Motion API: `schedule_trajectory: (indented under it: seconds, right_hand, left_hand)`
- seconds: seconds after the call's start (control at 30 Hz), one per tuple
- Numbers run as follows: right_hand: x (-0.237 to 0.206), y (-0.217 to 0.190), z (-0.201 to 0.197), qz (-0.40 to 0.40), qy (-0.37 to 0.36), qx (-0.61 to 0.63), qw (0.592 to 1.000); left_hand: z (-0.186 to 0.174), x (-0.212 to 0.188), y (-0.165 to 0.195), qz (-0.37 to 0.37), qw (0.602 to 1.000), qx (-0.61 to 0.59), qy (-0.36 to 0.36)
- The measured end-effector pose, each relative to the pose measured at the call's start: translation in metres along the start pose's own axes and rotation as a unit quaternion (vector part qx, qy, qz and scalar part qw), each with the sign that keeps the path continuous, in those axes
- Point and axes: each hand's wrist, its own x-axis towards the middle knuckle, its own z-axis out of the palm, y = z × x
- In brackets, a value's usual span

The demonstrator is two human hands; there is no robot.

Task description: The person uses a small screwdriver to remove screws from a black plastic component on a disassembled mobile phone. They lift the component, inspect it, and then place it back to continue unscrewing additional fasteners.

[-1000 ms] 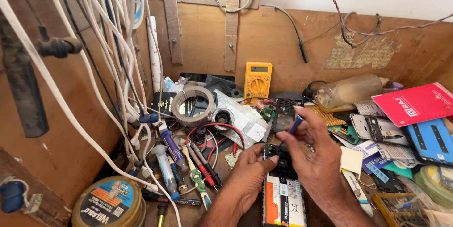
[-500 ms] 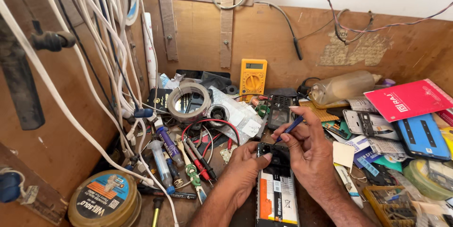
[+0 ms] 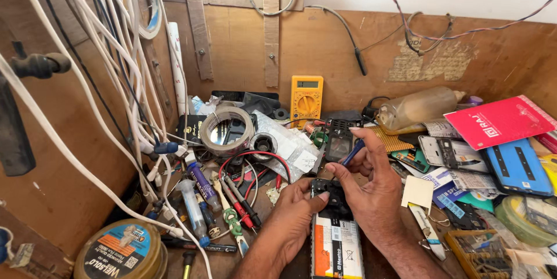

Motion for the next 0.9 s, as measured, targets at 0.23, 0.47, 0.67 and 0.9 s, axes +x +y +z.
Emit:
schedule_trajectory:
  seconds: [0.23,0.47,0.67,0.9]
  right_hand:
    - [-0.0016,-0.0013,-0.0004,-0.01,-0.01,0.027,1.0]
    - [-0.0045,0.0029,0.0001,0.016,-0.033,0.01,0.999]
    - [-0.0068,0.0042,-0.0038,0.012,-0.036,0.029,0.999]
    - [-0.0062,0.0008,-0.0053,-0.009,-0.015,-0.012,1.0]
  left_hand:
    - [-0.0014,-0.0005,-0.0015,-0.001,0.999,0.018,0.027]
    - [-0.0038,0.0031,-0.0032,0.018,0.999,0.028,0.003]
    - [-0.0006,-0.0013,-0.0011,0.02,1.0,0.009,-0.015]
    - [-0.0032,0.0034,-0.0048,0.024,0.999,0.017,-0.012]
